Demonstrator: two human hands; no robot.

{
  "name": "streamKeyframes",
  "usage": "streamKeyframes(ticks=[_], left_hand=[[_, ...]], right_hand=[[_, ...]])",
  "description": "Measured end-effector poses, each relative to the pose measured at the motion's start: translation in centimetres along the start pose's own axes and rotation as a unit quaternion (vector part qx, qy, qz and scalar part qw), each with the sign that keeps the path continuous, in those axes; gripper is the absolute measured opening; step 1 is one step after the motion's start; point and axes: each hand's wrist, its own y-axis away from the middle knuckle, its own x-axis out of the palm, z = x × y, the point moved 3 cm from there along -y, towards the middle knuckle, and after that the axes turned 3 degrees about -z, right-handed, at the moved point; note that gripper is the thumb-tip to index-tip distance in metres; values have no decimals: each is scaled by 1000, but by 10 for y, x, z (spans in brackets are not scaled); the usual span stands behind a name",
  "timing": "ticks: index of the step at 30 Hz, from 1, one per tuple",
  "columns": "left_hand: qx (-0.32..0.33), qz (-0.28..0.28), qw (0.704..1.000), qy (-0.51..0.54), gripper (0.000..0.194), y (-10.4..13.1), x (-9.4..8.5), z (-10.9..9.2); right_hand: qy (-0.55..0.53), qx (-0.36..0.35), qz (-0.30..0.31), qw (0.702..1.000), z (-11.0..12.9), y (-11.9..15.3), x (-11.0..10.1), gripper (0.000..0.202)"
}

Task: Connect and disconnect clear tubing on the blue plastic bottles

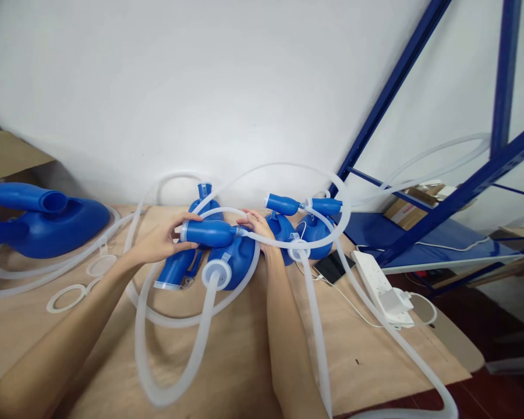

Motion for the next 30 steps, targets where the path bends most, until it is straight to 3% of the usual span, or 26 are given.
streamKeyframes(ticks=[3,7,13,17,21,25,27,30], left_hand=[[0,4,999,42,58,-4,20,1],[47,-2,997,63,54,-13,43,-14],[60,8,997,44,60,-25,61,-20],[31,-21,997,61,73,-21,60,-24],[9,-29,996,82,54,-17,57,-35],[-49,-21,991,124,58,-16,52,-35],[-70,-18,986,148,61,-14,43,-35],[-70,-49,986,142,66,-7,16,-46]], right_hand=[[9,-12,-9,1000,-9,-8,4,33],[33,-30,-29,999,-14,-20,7,28],[53,-41,-25,997,-14,-19,1,27],[42,-27,-17,999,-18,-16,-6,30],[20,-28,-26,999,-17,-13,-14,34],[10,-43,-24,999,-10,-8,-18,43],[8,-53,-29,998,-8,-8,-18,46],[12,-60,-31,998,-11,-10,-18,43]])
